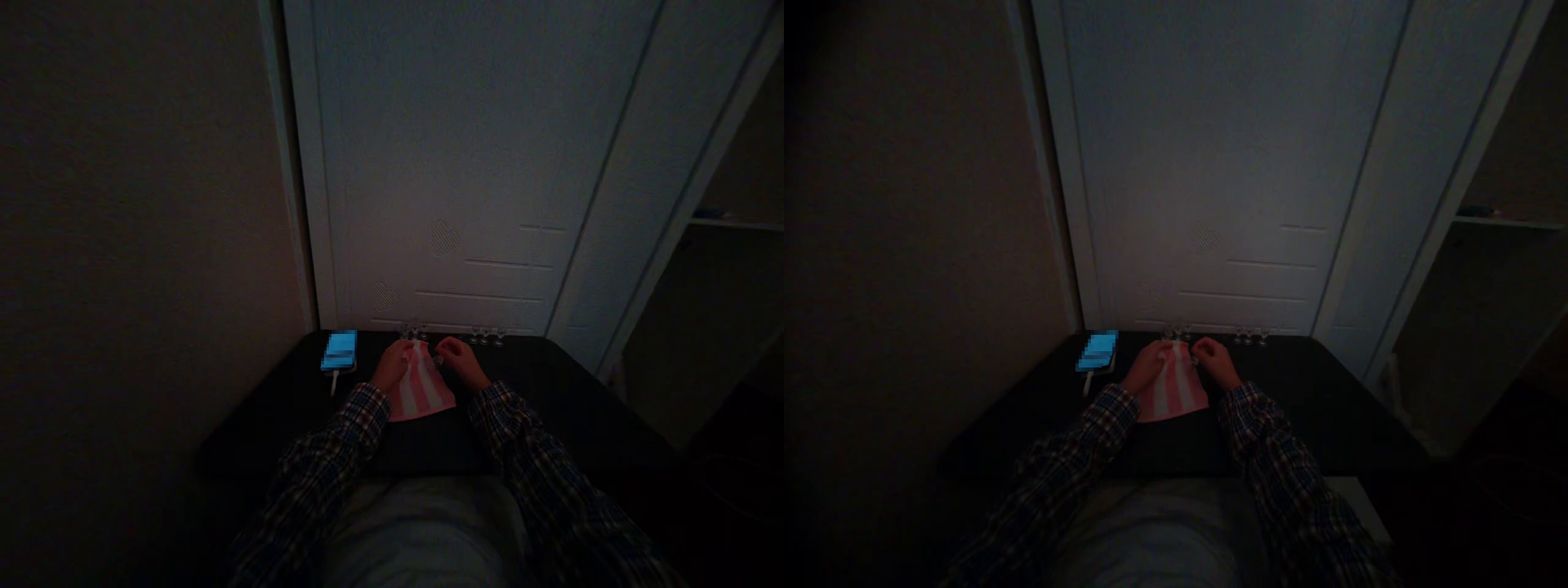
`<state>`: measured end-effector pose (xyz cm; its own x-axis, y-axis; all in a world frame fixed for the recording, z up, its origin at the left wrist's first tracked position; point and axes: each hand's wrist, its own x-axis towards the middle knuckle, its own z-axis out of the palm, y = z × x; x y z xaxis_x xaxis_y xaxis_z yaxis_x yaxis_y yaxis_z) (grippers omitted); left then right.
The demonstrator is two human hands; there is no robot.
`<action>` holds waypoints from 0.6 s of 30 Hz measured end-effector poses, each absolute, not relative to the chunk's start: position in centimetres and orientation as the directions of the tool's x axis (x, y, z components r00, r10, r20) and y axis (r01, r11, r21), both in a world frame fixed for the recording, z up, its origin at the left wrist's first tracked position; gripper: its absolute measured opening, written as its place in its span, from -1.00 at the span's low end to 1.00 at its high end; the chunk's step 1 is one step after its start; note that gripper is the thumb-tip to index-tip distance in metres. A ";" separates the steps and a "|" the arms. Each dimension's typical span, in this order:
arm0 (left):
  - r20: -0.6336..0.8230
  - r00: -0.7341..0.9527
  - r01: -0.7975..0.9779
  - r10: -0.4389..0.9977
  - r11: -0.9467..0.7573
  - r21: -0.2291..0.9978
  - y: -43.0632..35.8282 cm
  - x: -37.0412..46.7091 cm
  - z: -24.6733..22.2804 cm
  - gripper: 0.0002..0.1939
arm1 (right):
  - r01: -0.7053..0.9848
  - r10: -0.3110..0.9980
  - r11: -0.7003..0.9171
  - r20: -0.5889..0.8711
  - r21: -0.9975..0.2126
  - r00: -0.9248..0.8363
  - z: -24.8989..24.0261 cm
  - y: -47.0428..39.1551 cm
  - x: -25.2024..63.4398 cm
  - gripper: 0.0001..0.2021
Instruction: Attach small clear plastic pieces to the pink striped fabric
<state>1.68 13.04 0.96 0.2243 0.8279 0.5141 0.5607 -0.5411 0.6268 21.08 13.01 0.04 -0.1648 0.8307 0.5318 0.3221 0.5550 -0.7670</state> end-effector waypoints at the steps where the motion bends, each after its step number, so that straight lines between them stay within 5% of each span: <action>1: 0.506 0.207 0.558 0.837 -0.526 0.642 13.3 1.5 0.6 -0.52 | 0.335 0.827 0.561 0.525 -0.757 -0.199 0.0 12.8 21.0 -0.86; 11: 0.293 0.154 0.416 0.944 -0.331 0.847 13.6 -1.9 0.3 -0.71 | 0.322 0.832 0.553 0.526 -0.769 -0.174 0.0 12.3 20.5 -0.86; 18: 0.304 0.224 0.188 0.926 -0.347 0.919 12.9 -0.5 0.4 -0.73 | 0.172 0.861 0.506 0.484 -0.845 -0.155 -0.8 12.4 19.2 -0.81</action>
<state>-0.49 12.88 0.42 0.2236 0.9261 0.3039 0.1881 -0.3470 0.9188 19.17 12.37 -0.76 -0.1549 0.8614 0.4838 0.1717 0.5057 -0.8454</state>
